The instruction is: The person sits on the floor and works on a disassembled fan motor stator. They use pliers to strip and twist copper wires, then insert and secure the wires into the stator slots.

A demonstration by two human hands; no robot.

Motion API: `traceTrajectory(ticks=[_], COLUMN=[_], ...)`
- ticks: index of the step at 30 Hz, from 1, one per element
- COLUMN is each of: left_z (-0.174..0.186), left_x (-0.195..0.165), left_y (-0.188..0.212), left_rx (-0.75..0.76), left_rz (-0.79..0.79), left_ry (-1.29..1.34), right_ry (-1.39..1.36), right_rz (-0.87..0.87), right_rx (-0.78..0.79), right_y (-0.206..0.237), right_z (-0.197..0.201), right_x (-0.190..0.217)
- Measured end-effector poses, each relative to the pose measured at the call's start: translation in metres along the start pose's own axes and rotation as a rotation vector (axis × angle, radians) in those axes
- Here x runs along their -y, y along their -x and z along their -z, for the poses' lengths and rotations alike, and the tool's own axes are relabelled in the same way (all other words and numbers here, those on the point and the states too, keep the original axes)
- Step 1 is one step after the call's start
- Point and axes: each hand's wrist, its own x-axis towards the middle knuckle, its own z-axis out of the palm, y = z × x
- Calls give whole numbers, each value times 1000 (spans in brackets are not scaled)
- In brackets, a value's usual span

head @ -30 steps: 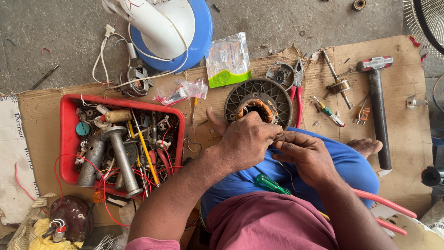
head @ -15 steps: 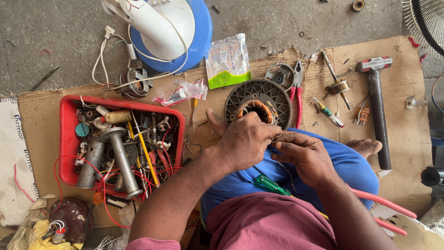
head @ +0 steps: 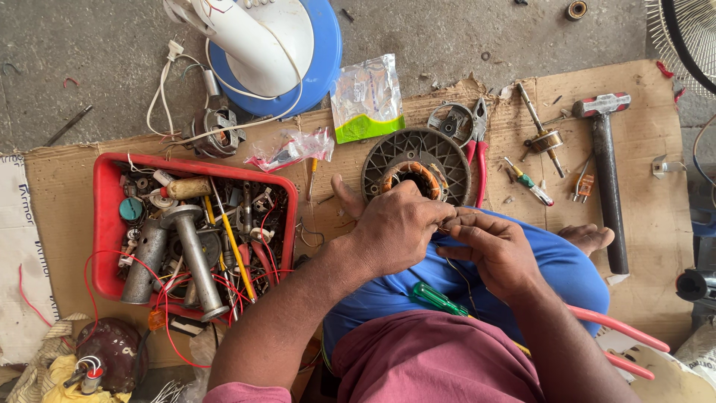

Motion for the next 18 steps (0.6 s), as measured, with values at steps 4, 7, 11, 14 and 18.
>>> traceTrajectory(ticks=[4, 7, 11, 14, 18], left_z=[1, 1, 1, 1, 3], left_x=[0, 2, 4, 3, 1], left_y=[0, 0, 1, 1, 0], left_rx=[40, 38, 5, 3, -3], left_rz=[42, 35, 17, 16, 22], left_ry=[-9, -3, 25, 34, 31], right_ry=[32, 54, 57, 54, 49], right_rz=[16, 18, 10, 7, 10], right_rx=[10, 7, 5, 6, 18], right_y=[-1, 0, 1, 1, 0], right_z=[-8, -12, -14, -13, -11], right_x=[3, 6, 7, 7, 5])
